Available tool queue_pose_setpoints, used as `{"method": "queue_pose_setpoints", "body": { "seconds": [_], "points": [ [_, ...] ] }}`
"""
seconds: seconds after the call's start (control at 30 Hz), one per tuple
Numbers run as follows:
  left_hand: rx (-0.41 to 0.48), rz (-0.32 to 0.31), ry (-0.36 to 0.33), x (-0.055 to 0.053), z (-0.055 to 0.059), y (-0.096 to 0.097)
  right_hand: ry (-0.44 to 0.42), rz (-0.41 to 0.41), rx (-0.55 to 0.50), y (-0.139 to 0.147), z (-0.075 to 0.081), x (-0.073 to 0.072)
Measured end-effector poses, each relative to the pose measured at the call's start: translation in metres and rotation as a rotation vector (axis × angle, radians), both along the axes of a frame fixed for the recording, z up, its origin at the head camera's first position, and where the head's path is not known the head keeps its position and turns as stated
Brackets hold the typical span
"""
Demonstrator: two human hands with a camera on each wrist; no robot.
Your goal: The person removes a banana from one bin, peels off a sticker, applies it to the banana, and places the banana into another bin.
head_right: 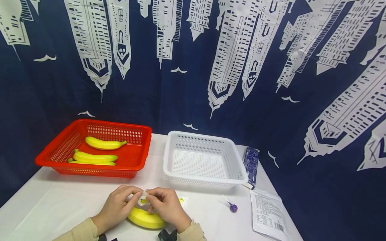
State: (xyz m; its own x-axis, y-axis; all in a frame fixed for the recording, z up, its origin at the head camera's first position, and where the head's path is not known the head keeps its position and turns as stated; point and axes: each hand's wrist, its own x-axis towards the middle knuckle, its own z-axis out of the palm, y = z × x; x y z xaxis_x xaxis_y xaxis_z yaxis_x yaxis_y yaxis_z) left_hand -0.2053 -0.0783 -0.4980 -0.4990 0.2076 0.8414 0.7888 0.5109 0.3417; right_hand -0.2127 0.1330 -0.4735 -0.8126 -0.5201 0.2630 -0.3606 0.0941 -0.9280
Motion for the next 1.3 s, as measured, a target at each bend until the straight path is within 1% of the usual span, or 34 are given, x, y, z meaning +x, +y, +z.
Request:
{"method": "queue_pose_setpoints", "body": {
  "seconds": [0.13, 0.23, 0.33, 0.4, 0.57, 0.67, 0.73, 0.9, 0.97, 1.0, 1.03, 1.1, 1.23, 1.3],
  "points": [
    [-0.006, 0.002, 0.021, 0.0004, 0.0012, 0.0009, -0.012, -0.001, -0.004, -0.0002, 0.0014, 0.001],
    [0.001, 0.02, 0.032, 0.0002, 0.0017, 0.0013, -0.012, -0.004, -0.005, 0.0, 0.0017, 0.0009],
    [0.016, 0.054, 0.022, 0.0002, 0.0019, 0.0013, -0.013, -0.015, 0.0, 0.0005, 0.0018, 0.0003],
    [0.028, 0.072, 0.002, 0.0004, 0.0018, 0.001, -0.015, -0.021, 0.002, 0.0007, 0.0017, -0.0003],
    [0.064, 0.098, -0.088, 0.002, 0.0001, 0.0006, -0.009, -0.043, 0.018, 0.0023, 0.0021, -0.001],
    [0.099, 0.093, -0.145, 0.0032, 0.0007, 0.001, -0.004, -0.06, 0.028, 0.0034, 0.0026, -0.0009],
    [0.132, 0.066, -0.197, 0.0037, 0.0022, 0.0012, -0.01, -0.069, 0.033, 0.0038, 0.0025, -0.0011],
    [0.227, 0.001, -0.382, 0.0034, 0.0066, 0.0006, -0.023, -0.07, 0.018, 0.0048, 0.0041, -0.0008],
    [0.247, -0.008, -0.432, 0.0028, 0.0072, -0.0005, -0.028, -0.067, 0.01, 0.0055, 0.0046, -0.001],
    [0.248, -0.013, -0.443, 0.0024, 0.007, -0.0013, -0.03, -0.065, 0.007, 0.0059, 0.0048, -0.0011],
    [0.242, -0.018, -0.448, 0.0019, 0.0065, -0.0022, -0.034, -0.065, 0.005, 0.0063, 0.0047, -0.0014],
    [0.22, -0.035, -0.429, 0.0006, 0.0047, -0.0042, -0.046, -0.072, 0.006, 0.0073, 0.0039, -0.0022],
    [0.153, -0.077, -0.348, -0.0014, 0.001, -0.0072, -0.059, -0.085, 0.002, 0.009, 0.0015, -0.0035],
    [0.107, -0.107, -0.298, -0.0016, 0.0, -0.0082, -0.061, -0.073, -0.007, 0.0092, -0.0003, -0.004]
  ]
}}
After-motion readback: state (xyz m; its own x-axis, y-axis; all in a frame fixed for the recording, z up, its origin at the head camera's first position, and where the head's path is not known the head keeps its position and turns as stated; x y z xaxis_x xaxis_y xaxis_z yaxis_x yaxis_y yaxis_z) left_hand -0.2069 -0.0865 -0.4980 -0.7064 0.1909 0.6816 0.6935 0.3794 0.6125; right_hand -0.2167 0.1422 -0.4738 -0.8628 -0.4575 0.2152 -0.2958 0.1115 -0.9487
